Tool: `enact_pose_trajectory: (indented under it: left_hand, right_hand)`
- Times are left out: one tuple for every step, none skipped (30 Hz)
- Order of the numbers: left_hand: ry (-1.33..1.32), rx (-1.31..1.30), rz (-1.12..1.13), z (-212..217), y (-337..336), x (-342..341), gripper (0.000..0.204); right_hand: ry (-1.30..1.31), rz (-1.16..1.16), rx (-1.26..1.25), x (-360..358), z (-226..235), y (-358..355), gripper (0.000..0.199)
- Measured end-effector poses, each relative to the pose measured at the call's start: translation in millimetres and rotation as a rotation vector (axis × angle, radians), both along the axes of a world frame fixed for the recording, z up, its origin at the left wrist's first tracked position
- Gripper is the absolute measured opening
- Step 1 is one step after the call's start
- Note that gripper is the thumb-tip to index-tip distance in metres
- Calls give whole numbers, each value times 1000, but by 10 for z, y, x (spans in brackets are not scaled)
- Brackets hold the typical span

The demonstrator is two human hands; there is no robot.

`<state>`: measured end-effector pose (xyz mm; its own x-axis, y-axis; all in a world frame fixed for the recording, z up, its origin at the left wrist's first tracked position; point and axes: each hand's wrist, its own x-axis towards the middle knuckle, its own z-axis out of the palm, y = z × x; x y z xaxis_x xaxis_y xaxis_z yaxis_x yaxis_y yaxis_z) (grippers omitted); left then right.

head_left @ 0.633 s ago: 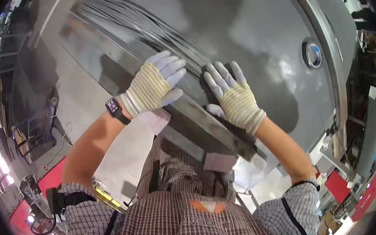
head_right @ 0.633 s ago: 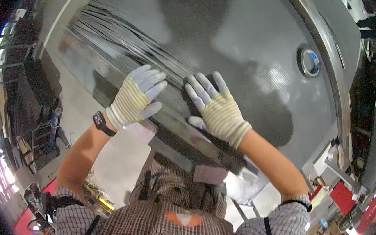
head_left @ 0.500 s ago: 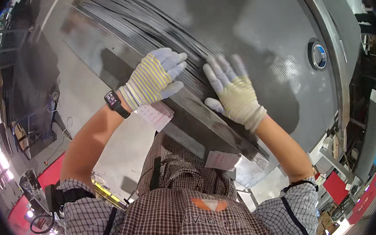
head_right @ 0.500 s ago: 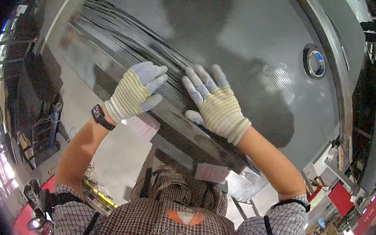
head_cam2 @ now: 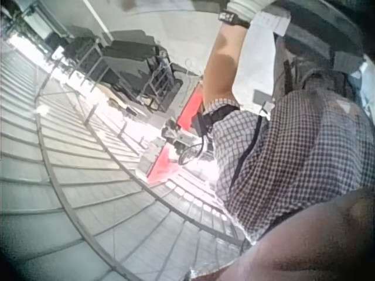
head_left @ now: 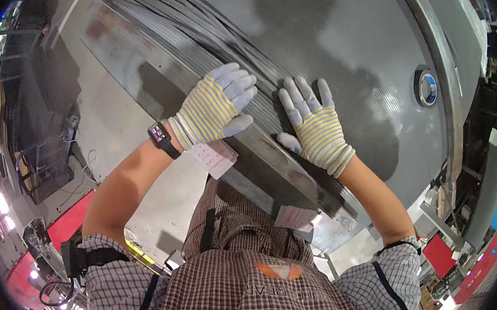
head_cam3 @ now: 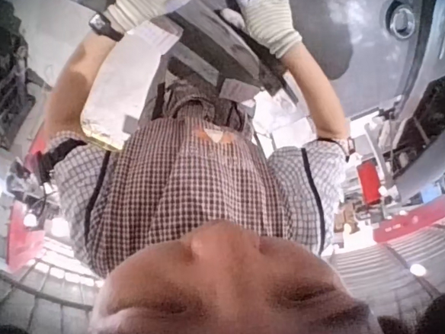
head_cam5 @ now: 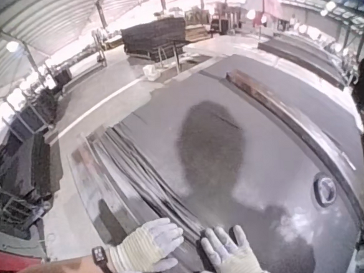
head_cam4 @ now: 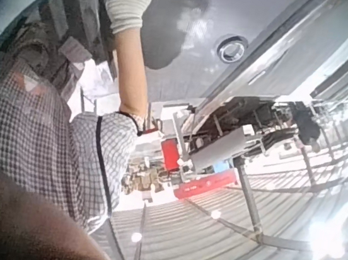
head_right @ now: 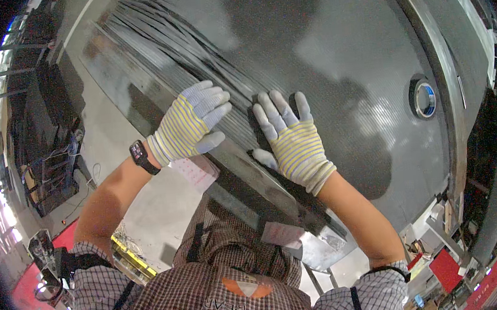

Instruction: The recorder is operating a machine to process or cut large grey foam or insulation panels in a manufacturing facility.

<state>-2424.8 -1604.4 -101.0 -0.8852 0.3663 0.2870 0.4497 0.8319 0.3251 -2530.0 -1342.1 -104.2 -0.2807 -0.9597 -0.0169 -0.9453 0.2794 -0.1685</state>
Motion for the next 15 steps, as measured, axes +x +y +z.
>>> enact_pose_trajectory:
  left_hand:
    - [2, -2, 2, -15, 3, 3, 60]
    - [6, 21, -4, -36, 8, 3, 60]
    - [10, 44, -11, -42, 8, -13, 60]
    - [13, 42, -11, -43, 6, -16, 60]
    - [11, 17, 10, -43, 7, -10, 60]
    - [3, -5, 28, -29, 26, 19, 60]
    - [-2, -4, 26, -27, 40, 35, 60]
    - [-20, 8, 24, -31, 54, 53, 59]
    - [-32, 13, 24, -39, 39, 46, 59]
    - [-33, -11, 34, -45, 30, 43, 59]
    - [-32, -17, 35, -46, 8, 43, 59]
    - [-38, -13, 41, -47, 17, 42, 59]
    - [-44, -10, 47, -48, 26, 43, 59]
    - [-45, -8, 43, -56, 47, 61, 59]
    - [-10, -9, 30, -61, 50, 67, 59]
  right_hand:
    - [2, 2, -2, -1, -13, 9, 88]
    - [-23, 8, 1, -7, -21, 15, 88]
    - [-47, 14, 3, -15, -28, 19, 88]
    - [-92, -18, -69, 36, -6, 21, 87]
    - [-90, -18, -72, 2, -10, -3, 87]
    - [-64, -6, -27, -3, 0, -11, 87]
    - [-38, 6, 17, -6, 13, -20, 87]
    - [-57, -1, 32, 4, 39, -33, 86]
    - [-56, -1, 27, 4, 63, -64, 86]
    - [-77, -5, -39, 10, 95, -94, 86]
    - [-98, -8, -105, 13, 139, -136, 85]
    - [-62, -7, -142, 11, 234, -171, 84]
    - [-62, -12, -140, 0, 175, -173, 84]
    - [-53, 21, -88, -12, 62, -180, 85]
    - [-40, 59, -42, -41, 12, -233, 85]
